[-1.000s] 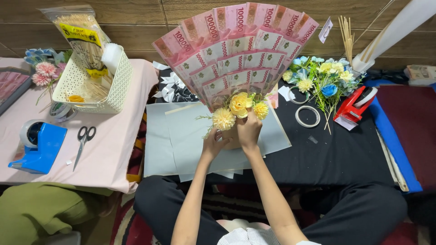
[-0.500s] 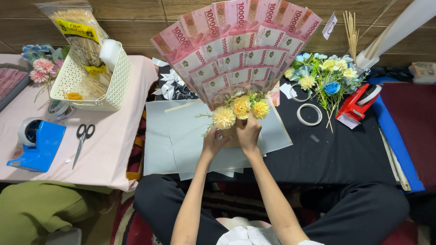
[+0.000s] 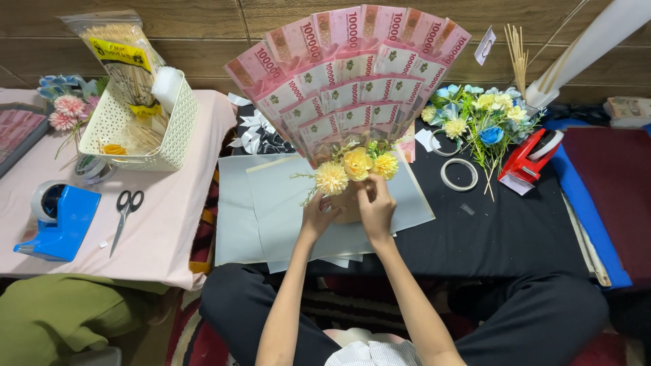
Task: Assembling a money bouquet by arranging banknotes on sticks and adding artificial flowers into a base.
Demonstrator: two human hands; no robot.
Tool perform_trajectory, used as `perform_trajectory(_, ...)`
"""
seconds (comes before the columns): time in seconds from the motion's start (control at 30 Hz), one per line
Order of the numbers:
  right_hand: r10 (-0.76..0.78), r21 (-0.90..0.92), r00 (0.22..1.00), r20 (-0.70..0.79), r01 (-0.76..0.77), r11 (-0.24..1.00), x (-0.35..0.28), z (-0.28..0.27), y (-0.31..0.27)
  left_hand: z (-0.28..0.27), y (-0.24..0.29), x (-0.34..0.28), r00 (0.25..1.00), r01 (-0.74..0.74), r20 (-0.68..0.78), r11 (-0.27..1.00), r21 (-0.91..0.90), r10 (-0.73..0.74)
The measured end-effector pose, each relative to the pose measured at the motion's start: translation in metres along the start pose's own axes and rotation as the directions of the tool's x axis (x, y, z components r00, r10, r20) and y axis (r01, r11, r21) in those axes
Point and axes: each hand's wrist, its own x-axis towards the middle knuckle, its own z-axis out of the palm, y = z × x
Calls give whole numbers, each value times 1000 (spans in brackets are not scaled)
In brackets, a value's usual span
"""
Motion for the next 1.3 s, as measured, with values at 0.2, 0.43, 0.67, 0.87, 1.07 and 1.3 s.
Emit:
perform_trajectory(0.2,-89,-39,975,-202,83,996,21,-26,6,-1,-2,3,1000,-16,8,1000,9,16)
perform_trajectory(0.43,-140,59,984,-110,148,987,24,-16,-10,4,-24,13,999,-51,2,997,-61,51)
perform_trajectory(0.67,-152,148,988,2,150,978,29,-23,-5,5,-10,4,994,-105,-5,990,-89,105)
perform_trajectory(0.87,-151,222,988,21,142,965,32,-43,3,4,-14,8,992,-124,-12,983,-137,123)
perform_trajectory(1.07,-70,125,998,4,69,990,57,-87,85,1,-28,15,992,-123,-33,984,-132,120)
perform_trajectory(1.3,315,-34,945,-86,-319,947,118,-144,269,-4,-31,26,994,-90,-63,994,-63,86)
